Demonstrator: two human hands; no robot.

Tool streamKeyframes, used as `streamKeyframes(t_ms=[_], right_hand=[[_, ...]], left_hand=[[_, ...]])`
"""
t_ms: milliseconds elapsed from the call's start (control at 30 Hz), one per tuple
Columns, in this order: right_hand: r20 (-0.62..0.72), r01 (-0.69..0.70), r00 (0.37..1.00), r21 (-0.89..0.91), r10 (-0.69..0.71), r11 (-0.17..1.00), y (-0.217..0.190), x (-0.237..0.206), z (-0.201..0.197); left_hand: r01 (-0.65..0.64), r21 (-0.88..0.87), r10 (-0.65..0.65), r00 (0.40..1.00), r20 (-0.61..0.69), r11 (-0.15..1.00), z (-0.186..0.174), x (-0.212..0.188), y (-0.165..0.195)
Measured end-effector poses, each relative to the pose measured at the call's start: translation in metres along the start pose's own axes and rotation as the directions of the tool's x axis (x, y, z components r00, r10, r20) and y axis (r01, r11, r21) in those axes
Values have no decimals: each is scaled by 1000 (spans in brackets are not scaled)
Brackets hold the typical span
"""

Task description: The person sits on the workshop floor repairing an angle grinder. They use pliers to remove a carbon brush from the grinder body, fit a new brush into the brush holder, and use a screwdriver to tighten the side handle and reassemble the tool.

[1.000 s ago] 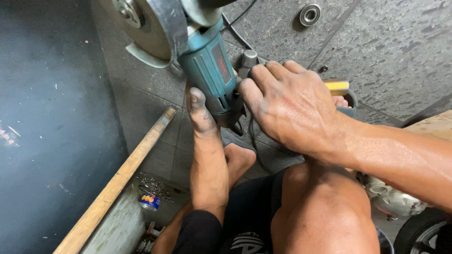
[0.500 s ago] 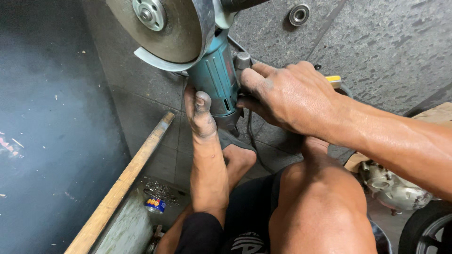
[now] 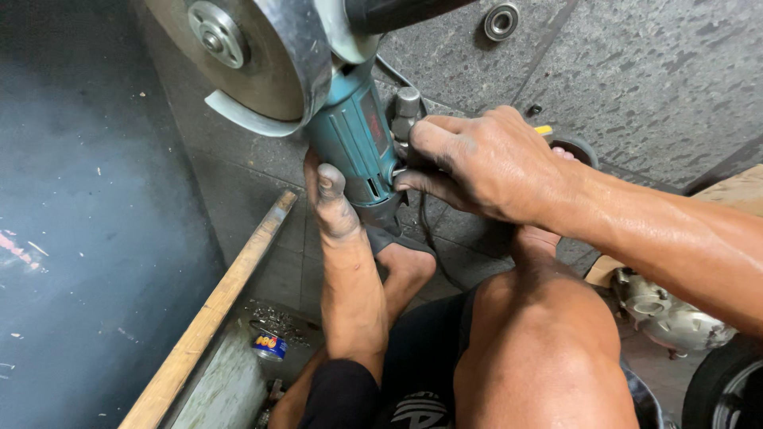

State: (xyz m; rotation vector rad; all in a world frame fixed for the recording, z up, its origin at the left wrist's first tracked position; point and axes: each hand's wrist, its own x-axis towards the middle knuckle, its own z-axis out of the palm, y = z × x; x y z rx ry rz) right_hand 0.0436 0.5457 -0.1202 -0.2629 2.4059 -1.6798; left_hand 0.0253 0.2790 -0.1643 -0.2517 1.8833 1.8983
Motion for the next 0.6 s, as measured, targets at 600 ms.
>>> streamKeyframes(t_ms=[600], right_hand=[[-39,40,998,32,-39,999,8,-3,6]], left_hand=[[55,-136,-38,991,125,989,24,6,29]])
